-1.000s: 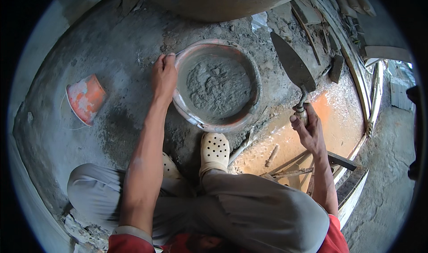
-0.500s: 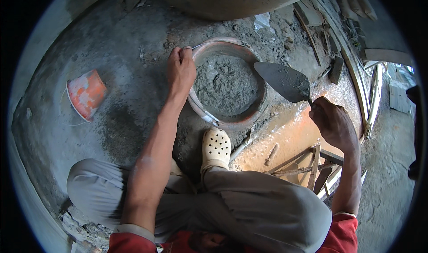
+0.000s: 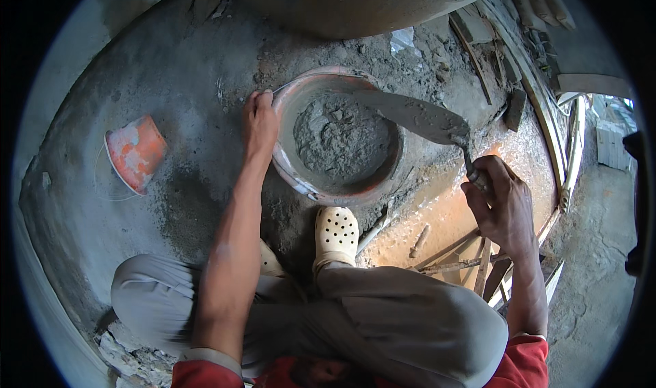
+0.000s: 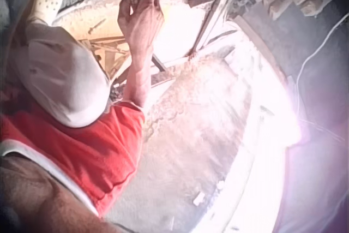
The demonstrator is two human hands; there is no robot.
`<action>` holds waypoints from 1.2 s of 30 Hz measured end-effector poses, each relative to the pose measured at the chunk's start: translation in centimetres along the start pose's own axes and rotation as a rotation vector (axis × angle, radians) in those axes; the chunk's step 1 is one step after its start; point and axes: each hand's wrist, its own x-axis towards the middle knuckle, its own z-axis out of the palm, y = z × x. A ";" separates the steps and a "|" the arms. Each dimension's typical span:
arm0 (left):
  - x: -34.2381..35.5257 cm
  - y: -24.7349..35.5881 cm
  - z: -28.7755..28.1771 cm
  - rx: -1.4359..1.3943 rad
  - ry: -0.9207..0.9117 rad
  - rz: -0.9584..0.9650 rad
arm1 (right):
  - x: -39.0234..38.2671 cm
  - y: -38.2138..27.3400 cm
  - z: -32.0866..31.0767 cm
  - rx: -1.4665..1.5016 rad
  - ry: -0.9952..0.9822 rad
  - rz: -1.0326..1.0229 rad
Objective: The person mixes cement in a bucket using a trowel, then carries the bucket to a wall and applies the cement to cover a pipe and surrounding area. The person repeatedly scoops cement from the bucket and smooths it onto the wall surface.
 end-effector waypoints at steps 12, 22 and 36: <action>-3.2 2.1 -2.1 0.490 0.164 0.087 | -1.0 1.9 7.3 0.234 -0.030 0.143; -10.0 11.0 -0.2 -0.129 -0.379 -0.453 | -9.2 -3.9 -2.9 0.715 0.140 0.538; -23.5 50.1 -1.4 -0.110 -0.851 -0.901 | -15.0 -14.8 -24.6 1.327 0.414 0.914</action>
